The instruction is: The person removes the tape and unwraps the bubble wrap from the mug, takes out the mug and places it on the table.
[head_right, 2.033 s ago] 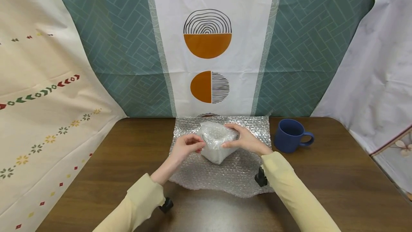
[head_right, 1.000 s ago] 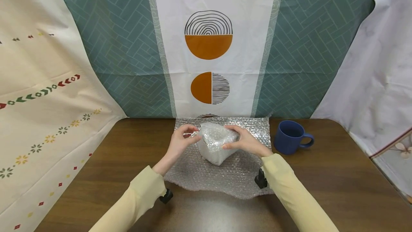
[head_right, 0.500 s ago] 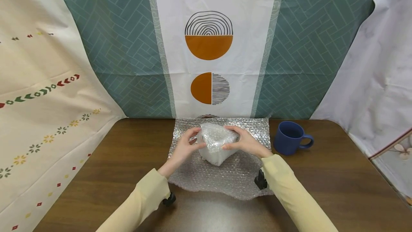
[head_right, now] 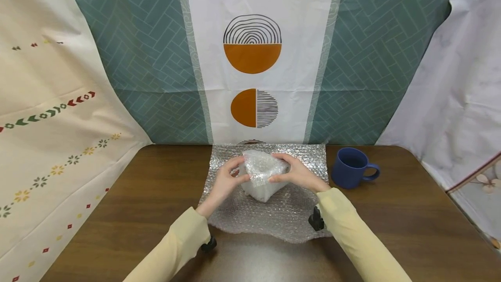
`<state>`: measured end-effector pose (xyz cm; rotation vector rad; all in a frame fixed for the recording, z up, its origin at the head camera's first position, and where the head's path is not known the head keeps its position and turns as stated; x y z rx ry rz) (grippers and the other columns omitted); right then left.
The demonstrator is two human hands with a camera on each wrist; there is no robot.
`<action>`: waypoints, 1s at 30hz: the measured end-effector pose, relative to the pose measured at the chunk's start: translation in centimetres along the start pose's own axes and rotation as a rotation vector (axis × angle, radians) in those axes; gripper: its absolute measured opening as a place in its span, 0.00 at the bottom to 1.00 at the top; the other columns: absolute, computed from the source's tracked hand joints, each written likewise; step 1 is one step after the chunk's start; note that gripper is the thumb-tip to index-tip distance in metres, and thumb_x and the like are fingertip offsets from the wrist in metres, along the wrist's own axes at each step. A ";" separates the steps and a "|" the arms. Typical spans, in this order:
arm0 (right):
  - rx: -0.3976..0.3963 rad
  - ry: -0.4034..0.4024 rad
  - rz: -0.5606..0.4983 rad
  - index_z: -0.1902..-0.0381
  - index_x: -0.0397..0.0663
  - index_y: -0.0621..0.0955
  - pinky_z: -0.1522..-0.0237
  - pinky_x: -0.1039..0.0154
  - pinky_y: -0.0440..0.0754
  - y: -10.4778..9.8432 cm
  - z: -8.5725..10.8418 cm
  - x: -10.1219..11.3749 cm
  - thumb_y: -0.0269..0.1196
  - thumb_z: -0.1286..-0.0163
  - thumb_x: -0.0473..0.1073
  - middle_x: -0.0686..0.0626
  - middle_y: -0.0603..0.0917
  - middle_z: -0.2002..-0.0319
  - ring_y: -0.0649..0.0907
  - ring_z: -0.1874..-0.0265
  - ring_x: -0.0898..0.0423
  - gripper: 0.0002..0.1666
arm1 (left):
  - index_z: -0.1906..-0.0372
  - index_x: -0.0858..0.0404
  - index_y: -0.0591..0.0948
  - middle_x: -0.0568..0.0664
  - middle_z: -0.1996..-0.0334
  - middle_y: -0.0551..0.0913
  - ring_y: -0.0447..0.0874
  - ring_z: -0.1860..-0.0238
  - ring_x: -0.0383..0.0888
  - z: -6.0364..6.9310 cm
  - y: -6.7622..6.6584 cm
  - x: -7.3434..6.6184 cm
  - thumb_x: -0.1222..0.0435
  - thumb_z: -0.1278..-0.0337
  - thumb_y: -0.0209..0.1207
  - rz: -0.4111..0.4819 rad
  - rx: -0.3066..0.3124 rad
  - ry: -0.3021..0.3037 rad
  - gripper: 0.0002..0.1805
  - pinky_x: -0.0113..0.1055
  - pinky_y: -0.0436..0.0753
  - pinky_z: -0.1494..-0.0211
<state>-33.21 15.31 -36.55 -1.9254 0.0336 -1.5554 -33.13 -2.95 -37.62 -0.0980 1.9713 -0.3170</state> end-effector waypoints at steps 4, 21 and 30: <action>-0.003 0.000 0.042 0.34 0.43 0.61 0.50 0.44 0.66 0.1 -0.5 -1.2 0.68 0.45 0.46 0.39 0.61 0.37 0.64 0.42 0.41 0.44 | 0.49 0.68 0.77 0.57 0.45 0.71 0.69 0.46 0.53 0.0 -0.2 0.1 0.71 0.61 0.69 -0.025 -0.020 -0.018 0.27 0.45 0.72 0.49; -0.103 -0.103 0.177 0.36 0.49 0.65 0.46 0.43 0.62 -0.3 0.1 -1.0 0.68 0.50 0.57 0.48 0.64 0.38 0.62 0.40 0.46 0.46 | 0.52 0.70 0.78 0.58 0.48 0.73 0.71 0.48 0.52 -0.2 -0.4 -0.4 0.71 0.64 0.70 -0.084 -0.038 -0.015 0.26 0.42 0.75 0.52; -0.098 -0.205 0.266 0.37 0.49 0.67 0.45 0.43 0.60 -0.3 0.7 -0.1 0.69 0.49 0.56 0.47 0.65 0.38 0.62 0.40 0.47 0.44 | 0.52 0.67 0.79 0.55 0.49 0.74 0.72 0.50 0.52 0.0 -0.3 -0.4 0.63 0.61 0.71 -0.096 -0.024 -0.015 0.26 0.43 0.75 0.52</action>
Point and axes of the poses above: each hand's wrist, its own z-axis away from the middle knuckle, its own y-axis out of the palm, x = y × z, the point moved 8 cm from there along -z, towards the middle knuckle
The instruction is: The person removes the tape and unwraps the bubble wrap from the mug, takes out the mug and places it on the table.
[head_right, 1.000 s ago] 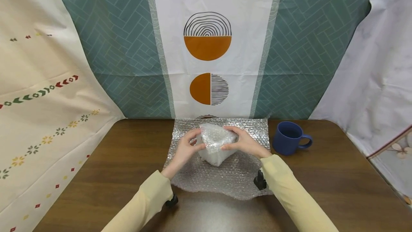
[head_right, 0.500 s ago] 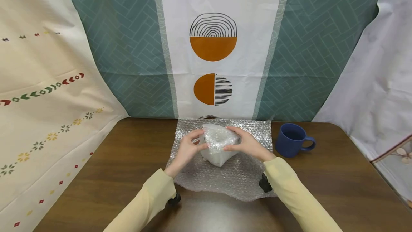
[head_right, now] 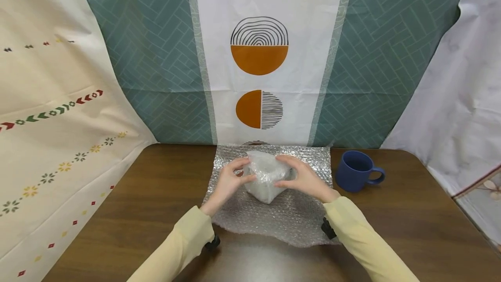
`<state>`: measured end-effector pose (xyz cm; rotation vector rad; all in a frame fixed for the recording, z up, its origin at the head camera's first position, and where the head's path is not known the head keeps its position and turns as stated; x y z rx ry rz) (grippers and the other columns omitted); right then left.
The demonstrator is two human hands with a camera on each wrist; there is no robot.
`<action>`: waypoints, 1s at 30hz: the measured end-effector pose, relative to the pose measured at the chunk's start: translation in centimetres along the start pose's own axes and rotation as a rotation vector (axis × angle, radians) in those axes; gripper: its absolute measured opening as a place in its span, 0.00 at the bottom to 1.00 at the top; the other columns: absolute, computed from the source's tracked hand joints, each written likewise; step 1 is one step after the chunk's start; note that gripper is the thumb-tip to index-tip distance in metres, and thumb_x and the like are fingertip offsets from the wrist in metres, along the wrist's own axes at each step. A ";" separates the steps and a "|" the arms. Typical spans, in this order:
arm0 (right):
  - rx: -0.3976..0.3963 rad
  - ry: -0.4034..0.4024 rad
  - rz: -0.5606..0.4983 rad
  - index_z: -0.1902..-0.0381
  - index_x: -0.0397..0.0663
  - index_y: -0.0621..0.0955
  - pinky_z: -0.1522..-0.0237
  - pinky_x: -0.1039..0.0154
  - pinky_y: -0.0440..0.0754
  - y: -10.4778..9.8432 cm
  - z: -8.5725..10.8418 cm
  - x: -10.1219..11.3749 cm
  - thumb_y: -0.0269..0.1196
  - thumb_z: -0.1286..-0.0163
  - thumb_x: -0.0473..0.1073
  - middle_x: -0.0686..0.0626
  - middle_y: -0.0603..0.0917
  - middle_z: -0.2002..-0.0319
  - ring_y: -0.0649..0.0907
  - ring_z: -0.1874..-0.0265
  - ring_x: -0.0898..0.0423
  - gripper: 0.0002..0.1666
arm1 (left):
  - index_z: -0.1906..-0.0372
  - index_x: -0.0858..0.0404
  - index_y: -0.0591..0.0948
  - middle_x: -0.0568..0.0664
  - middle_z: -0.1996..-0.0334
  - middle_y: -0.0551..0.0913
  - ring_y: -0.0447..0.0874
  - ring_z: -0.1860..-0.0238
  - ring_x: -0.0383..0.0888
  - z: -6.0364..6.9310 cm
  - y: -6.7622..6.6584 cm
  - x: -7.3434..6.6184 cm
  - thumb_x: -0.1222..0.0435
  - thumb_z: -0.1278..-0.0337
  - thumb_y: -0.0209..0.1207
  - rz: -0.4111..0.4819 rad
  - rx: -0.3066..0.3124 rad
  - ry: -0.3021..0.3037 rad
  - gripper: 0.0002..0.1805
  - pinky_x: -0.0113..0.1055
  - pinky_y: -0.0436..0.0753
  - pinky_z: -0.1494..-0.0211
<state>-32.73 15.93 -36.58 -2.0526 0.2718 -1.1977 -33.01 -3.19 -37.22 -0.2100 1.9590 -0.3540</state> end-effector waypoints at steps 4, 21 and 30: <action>0.002 0.003 -0.007 0.36 0.49 0.67 0.45 0.42 0.59 0.0 0.0 0.0 0.65 0.43 0.54 0.46 0.63 0.37 0.61 0.39 0.46 0.39 | 0.51 0.66 0.79 0.55 0.49 0.75 0.74 0.52 0.53 0.1 -0.1 0.0 0.62 0.61 0.70 -0.022 -0.008 0.024 0.26 0.43 0.75 0.53; -0.165 0.136 -0.097 0.47 0.33 0.75 0.48 0.47 0.66 -1.6 0.2 -1.2 0.46 0.27 0.47 0.36 0.70 0.44 0.68 0.44 0.41 0.24 | 0.52 0.65 0.80 0.55 0.50 0.76 0.75 0.52 0.52 0.3 -0.2 -0.3 0.62 0.63 0.71 -0.070 -0.043 0.025 0.26 0.40 0.75 0.53; -0.234 0.239 -0.303 0.56 0.26 0.78 0.48 0.56 0.69 -2.3 0.1 -2.8 0.42 0.26 0.49 0.34 0.72 0.46 0.69 0.45 0.42 0.29 | 0.52 0.66 0.80 0.55 0.51 0.77 0.75 0.53 0.55 0.3 -0.2 -0.2 0.62 0.62 0.71 -0.042 -0.050 0.024 0.26 0.41 0.75 0.53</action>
Point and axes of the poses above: each hand's wrist, its own z-axis away from the middle knuckle, its own y-axis out of the palm, x = y × z, the point moved 8 cm from there along -z, towards the middle knuckle
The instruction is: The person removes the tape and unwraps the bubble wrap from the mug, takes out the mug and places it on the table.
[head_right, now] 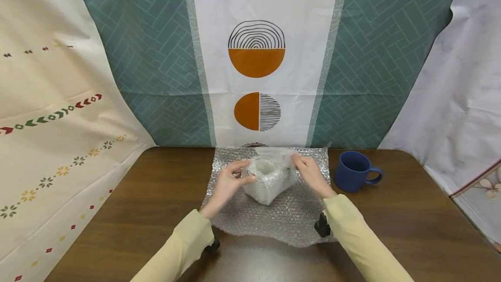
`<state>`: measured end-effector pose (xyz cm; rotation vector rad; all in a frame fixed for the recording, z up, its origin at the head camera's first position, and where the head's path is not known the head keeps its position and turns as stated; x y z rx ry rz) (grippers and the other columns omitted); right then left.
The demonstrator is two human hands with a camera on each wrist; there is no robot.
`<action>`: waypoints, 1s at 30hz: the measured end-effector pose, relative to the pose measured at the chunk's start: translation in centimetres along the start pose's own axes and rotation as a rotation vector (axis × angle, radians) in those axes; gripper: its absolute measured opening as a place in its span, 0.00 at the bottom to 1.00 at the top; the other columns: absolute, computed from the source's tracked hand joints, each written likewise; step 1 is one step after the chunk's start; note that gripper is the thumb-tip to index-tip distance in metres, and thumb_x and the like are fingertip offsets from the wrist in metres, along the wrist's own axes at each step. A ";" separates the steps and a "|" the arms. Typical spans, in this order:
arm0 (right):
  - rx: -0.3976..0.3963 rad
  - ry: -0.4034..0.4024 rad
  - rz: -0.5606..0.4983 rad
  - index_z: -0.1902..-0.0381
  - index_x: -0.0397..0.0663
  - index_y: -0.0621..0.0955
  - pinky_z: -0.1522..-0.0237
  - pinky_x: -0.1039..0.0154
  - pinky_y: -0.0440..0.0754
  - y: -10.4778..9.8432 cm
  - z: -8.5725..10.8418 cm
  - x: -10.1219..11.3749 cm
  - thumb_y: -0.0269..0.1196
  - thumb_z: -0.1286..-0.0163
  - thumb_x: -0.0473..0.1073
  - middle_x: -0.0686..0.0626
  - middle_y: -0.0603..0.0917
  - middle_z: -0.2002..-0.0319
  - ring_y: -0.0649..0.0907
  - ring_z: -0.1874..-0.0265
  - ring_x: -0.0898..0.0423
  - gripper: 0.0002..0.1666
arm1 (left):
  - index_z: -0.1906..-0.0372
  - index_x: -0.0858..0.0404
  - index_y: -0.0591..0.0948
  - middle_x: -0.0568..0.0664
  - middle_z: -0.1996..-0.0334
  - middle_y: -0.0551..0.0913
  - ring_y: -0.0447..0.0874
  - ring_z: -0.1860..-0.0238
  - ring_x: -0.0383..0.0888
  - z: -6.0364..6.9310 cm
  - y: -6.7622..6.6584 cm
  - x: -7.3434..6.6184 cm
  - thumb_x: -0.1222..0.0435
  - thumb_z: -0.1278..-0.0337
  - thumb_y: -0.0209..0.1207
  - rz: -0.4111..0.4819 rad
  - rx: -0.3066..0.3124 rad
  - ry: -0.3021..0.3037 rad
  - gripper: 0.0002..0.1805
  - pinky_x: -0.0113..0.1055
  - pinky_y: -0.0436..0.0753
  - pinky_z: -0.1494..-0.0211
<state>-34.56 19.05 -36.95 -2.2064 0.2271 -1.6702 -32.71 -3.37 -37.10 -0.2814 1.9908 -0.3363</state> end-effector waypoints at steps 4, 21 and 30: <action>0.007 0.031 -0.094 0.53 0.26 0.77 0.48 0.57 0.69 0.0 -0.2 -0.8 0.42 0.27 0.53 0.36 0.72 0.45 0.67 0.43 0.44 0.32 | 0.52 0.66 0.80 0.56 0.51 0.77 0.75 0.53 0.57 0.0 0.0 0.1 0.62 0.62 0.71 0.008 0.001 -0.008 0.26 0.41 0.75 0.53; -0.215 0.228 -0.083 0.84 0.45 0.63 0.51 0.56 0.72 -2.2 -1.0 -7.5 0.47 0.37 0.68 0.41 0.70 0.46 0.71 0.48 0.45 0.34 | 0.52 0.67 0.80 0.56 0.51 0.76 0.76 0.54 0.54 0.0 0.0 -0.1 0.63 0.61 0.70 -0.005 0.012 -0.021 0.26 0.41 0.74 0.52; -0.470 0.087 0.016 0.65 0.48 0.82 0.75 0.72 0.76 -4.8 -2.2 -11.4 0.58 0.42 0.65 0.49 0.78 0.66 0.79 0.70 0.55 0.26 | 0.52 0.67 0.80 0.56 0.52 0.77 0.76 0.54 0.54 0.0 0.0 0.0 0.62 0.62 0.71 -0.018 0.014 -0.005 0.26 0.41 0.75 0.53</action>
Point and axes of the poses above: each hand's wrist, its own z-axis away from the middle knuckle, its own y-axis out of the palm, x = y × z, the point moved 8 cm from there along -z, towards the middle knuckle
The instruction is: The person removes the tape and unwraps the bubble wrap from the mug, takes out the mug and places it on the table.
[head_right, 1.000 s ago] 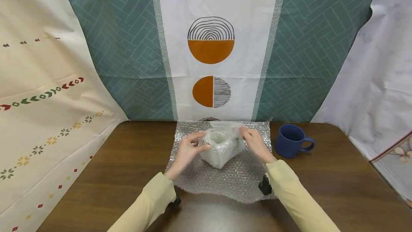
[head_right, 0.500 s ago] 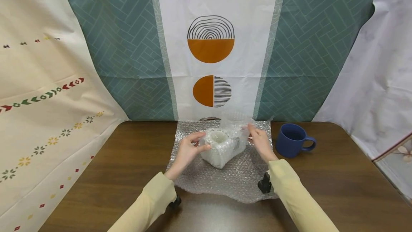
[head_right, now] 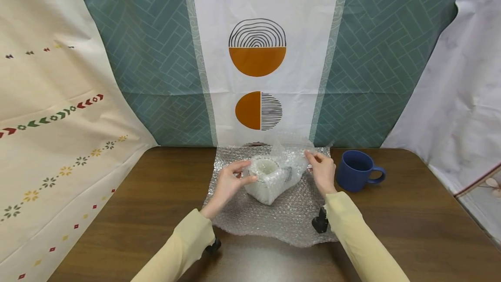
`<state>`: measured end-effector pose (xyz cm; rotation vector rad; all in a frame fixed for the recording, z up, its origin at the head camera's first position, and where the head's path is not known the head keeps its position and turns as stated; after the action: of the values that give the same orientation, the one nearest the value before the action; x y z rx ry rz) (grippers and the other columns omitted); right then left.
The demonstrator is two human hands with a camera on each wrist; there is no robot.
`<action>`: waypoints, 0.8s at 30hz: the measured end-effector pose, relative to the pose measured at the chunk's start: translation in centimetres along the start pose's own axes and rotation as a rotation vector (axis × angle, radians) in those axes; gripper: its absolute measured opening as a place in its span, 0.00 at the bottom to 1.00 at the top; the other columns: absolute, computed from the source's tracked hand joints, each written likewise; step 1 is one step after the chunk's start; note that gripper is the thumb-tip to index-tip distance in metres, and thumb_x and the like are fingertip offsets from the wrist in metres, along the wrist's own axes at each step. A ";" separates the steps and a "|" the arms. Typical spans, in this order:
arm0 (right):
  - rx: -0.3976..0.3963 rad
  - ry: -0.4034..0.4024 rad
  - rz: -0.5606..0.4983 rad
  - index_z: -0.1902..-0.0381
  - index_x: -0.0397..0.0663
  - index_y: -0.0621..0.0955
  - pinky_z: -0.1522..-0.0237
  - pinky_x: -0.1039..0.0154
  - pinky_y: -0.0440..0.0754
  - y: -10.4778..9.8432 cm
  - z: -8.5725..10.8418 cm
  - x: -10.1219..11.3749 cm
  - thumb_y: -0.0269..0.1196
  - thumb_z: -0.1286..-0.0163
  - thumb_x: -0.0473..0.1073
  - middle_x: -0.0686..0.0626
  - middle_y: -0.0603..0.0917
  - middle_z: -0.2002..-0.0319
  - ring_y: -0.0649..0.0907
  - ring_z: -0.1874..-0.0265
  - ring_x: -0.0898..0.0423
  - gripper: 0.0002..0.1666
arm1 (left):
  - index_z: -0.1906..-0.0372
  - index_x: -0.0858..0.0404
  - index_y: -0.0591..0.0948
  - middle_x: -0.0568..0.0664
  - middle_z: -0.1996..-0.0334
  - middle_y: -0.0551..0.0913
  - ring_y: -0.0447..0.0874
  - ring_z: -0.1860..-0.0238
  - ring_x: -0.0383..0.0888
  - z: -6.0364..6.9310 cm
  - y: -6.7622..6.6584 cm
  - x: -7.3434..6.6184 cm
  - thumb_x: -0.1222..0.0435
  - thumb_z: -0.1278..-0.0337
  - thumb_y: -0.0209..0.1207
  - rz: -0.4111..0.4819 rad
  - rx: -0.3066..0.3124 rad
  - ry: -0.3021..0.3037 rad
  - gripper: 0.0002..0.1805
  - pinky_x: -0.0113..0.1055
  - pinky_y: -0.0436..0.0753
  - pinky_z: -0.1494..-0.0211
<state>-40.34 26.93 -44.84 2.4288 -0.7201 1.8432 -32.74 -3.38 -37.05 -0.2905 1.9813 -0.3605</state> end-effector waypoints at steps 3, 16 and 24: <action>-0.087 -0.012 0.058 0.60 0.53 0.82 0.84 0.78 0.70 -0.6 -0.6 -1.2 0.59 0.46 0.68 0.51 0.79 0.67 0.79 0.75 0.56 0.28 | 0.52 0.67 0.80 0.56 0.52 0.77 0.76 0.54 0.54 0.0 0.0 0.1 0.62 0.61 0.71 0.002 0.001 -0.001 0.26 0.41 0.75 0.53; -0.041 0.106 -0.189 0.55 0.39 0.77 0.67 0.68 0.79 -0.8 -0.7 -1.8 0.65 0.44 0.53 0.42 0.77 0.60 0.81 0.67 0.57 0.26 | 0.52 0.66 0.80 0.55 0.53 0.78 0.77 0.56 0.52 -0.1 -0.1 0.0 0.61 0.62 0.71 -0.023 -0.006 -0.008 0.26 0.41 0.75 0.54; -0.020 0.133 -0.167 0.56 0.37 0.78 0.67 0.68 0.78 -0.9 -0.6 -1.3 0.63 0.41 0.48 0.43 0.79 0.64 0.81 0.69 0.58 0.22 | 0.52 0.66 0.80 0.55 0.52 0.77 0.77 0.55 0.53 0.0 -0.1 0.0 0.62 0.62 0.71 -0.001 0.002 -0.016 0.26 0.42 0.75 0.53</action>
<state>-40.83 28.36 -45.63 2.2510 -0.5080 1.8990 -32.71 -3.44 -37.02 -0.2922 1.9646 -0.3600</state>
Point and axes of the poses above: each hand's wrist, its own z-axis away from the middle knuckle, its own y-axis out of the palm, x = y × z, the point moved 8 cm from there along -z, towards the middle knuckle
